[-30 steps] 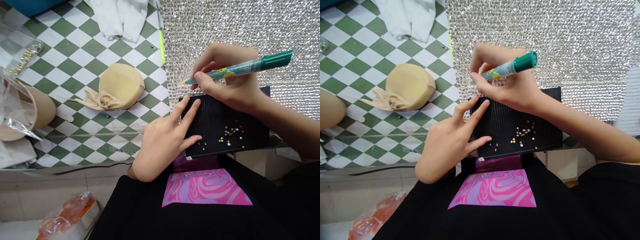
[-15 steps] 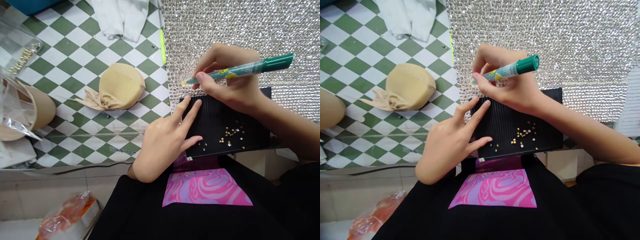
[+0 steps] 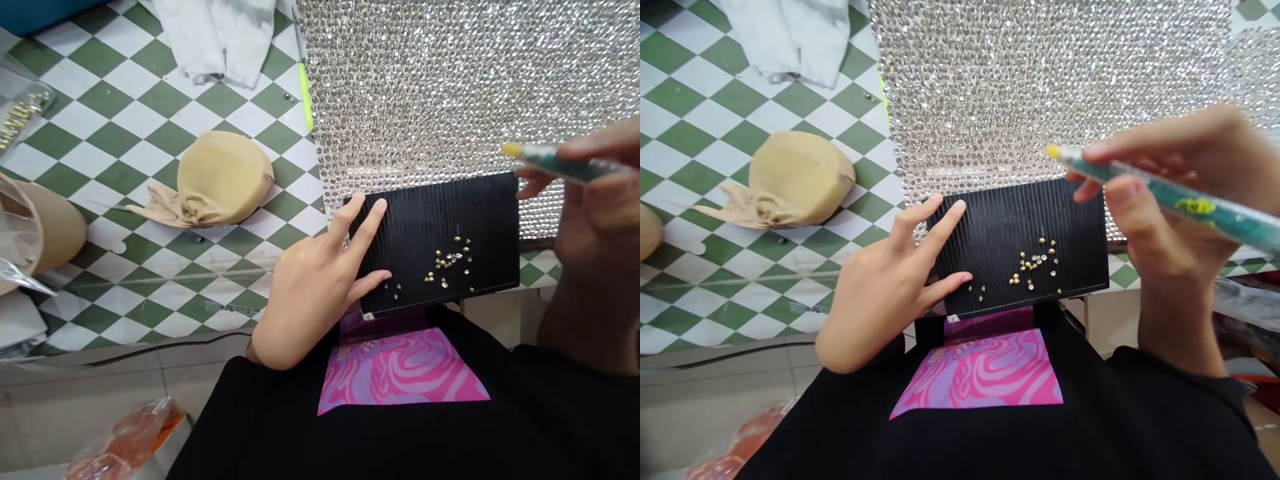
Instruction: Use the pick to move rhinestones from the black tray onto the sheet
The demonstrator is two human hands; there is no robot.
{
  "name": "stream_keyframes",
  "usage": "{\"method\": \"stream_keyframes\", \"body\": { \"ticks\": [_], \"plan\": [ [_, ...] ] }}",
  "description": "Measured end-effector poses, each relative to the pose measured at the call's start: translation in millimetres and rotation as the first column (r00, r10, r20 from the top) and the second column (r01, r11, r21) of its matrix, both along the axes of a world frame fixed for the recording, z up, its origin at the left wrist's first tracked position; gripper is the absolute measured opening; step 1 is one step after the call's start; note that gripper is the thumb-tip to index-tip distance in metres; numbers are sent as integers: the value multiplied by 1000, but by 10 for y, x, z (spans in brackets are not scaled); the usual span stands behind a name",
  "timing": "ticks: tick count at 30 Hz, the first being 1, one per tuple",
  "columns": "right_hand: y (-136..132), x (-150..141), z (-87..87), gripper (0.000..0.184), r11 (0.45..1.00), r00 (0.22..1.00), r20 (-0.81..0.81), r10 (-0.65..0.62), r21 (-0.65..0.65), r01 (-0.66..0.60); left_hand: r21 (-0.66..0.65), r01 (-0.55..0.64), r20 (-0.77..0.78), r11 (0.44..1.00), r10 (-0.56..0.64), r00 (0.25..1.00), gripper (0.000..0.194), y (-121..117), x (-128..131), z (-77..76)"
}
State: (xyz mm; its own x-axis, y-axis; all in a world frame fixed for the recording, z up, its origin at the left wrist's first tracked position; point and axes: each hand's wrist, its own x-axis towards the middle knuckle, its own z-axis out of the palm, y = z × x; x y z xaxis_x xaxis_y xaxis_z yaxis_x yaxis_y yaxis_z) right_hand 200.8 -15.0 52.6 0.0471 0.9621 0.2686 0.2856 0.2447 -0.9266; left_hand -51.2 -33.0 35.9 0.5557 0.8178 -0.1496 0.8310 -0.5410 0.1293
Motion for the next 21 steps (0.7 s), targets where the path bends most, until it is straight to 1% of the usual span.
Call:
{"method": "stream_keyframes", "body": {
  "ticks": [2,3,6,8,12,16,21],
  "plan": [
    [-154,127,-130,13,997,993,99,-66,48,62,8,3,-7,1000,-3,1000,67,-3,-1,-8],
    [-219,178,-200,12,994,989,119,-86,74,77,6,1,-10,1000,-1,1000,68,-4,-1,-11],
    [-366,263,-382,13,985,986,105,-128,134,114,-12,-8,-14,1000,8,1000,68,-5,4,-20],
    [-423,269,-452,17,982,986,98,-134,145,119,-32,-22,-19,999,21,1000,67,-3,6,-22],
    [-452,232,-466,21,991,994,86,-75,114,65,-53,-41,-39,998,39,998,67,-3,4,-25],
    [-429,225,-435,19,997,989,140,-37,71,28,-25,-28,-32,999,27,999,66,-10,-5,-32],
    [-410,254,-461,14,988,992,115,-46,149,29,-37,-30,-24,999,29,999,66,-14,-12,-33]
  ]
}}
